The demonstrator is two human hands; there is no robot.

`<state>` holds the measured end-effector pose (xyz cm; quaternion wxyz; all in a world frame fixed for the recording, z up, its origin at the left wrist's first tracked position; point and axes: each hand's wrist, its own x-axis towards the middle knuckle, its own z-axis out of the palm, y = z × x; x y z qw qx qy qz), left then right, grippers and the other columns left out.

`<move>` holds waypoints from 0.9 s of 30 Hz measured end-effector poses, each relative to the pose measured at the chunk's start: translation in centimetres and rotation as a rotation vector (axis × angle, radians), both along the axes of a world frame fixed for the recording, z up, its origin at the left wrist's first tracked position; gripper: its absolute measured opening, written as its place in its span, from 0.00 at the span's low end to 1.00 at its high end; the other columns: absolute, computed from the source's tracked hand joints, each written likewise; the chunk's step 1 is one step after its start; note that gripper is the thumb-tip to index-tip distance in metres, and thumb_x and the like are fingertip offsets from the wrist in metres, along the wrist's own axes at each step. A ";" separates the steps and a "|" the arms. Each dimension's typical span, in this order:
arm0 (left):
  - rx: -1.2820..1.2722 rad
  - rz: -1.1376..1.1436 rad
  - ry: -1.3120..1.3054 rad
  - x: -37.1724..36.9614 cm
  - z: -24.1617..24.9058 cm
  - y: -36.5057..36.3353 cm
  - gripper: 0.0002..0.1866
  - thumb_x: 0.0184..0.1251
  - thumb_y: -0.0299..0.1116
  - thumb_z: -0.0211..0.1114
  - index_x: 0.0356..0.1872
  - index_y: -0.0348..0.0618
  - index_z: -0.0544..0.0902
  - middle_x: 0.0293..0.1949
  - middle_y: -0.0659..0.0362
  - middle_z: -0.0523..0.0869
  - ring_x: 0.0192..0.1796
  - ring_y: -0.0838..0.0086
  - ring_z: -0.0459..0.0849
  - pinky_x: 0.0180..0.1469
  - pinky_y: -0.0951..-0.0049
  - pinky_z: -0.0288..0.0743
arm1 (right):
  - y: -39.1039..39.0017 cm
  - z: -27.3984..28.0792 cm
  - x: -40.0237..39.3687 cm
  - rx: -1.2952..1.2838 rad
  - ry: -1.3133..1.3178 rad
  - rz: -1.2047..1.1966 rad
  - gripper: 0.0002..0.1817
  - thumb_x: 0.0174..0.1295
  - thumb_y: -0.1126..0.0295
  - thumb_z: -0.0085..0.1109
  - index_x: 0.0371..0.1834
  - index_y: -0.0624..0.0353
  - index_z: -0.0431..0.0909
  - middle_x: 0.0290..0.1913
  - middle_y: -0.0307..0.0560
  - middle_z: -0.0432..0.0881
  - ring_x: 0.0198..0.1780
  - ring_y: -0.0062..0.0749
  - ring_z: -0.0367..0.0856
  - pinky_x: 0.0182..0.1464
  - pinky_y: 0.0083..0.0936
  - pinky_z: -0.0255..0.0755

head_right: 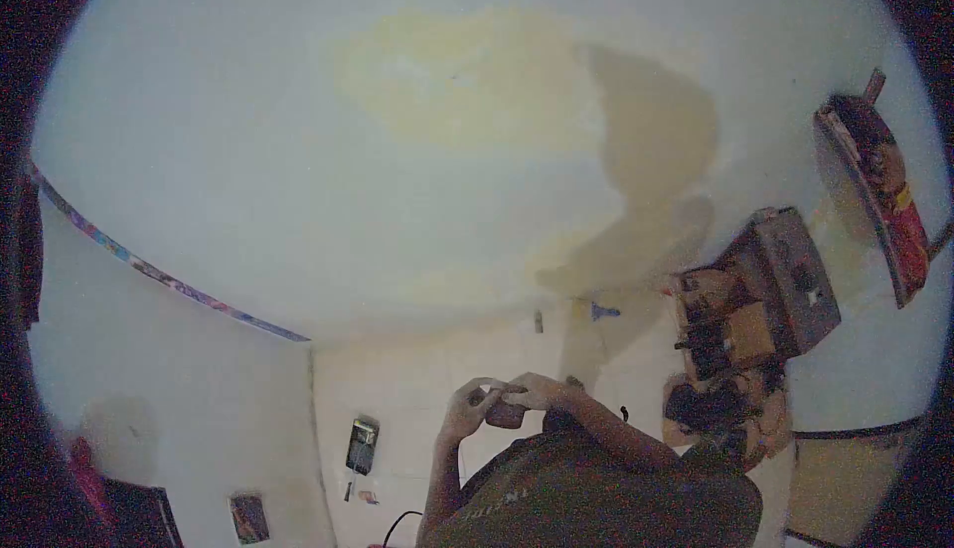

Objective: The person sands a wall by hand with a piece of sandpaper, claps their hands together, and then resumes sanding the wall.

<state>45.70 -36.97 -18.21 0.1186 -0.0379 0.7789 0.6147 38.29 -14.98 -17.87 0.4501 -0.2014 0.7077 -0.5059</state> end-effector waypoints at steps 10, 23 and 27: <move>-0.180 0.063 0.080 -13.2 0.4 4.6 0.21 0.75 0.39 0.72 0.61 0.42 0.81 0.50 0.51 0.89 0.50 0.66 0.89 0.52 0.63 0.84 | 5.0 -2.3 -10.7 -0.207 -0.006 -0.401 0.14 0.78 0.69 0.59 0.60 0.66 0.82 0.49 0.40 0.86 0.52 0.24 0.81 0.61 0.31 0.75; 0.050 0.058 0.247 -22.6 3.3 1.9 0.24 0.77 0.32 0.68 0.70 0.40 0.75 0.62 0.51 0.84 0.60 0.65 0.85 0.61 0.61 0.81 | 9.6 -6.6 -22.6 -0.604 0.086 -1.265 0.09 0.83 0.64 0.52 0.50 0.57 0.76 0.41 0.38 0.79 0.41 0.24 0.77 0.47 0.26 0.74; 0.086 0.096 0.308 -28.7 9.8 -4.7 0.07 0.77 0.24 0.64 0.51 0.35 0.82 0.58 0.51 0.84 0.57 0.69 0.84 0.61 0.65 0.79 | 5.3 -6.7 -25.0 -0.489 0.382 -1.375 0.10 0.83 0.63 0.50 0.54 0.57 0.74 0.43 0.36 0.77 0.44 0.24 0.74 0.50 0.26 0.72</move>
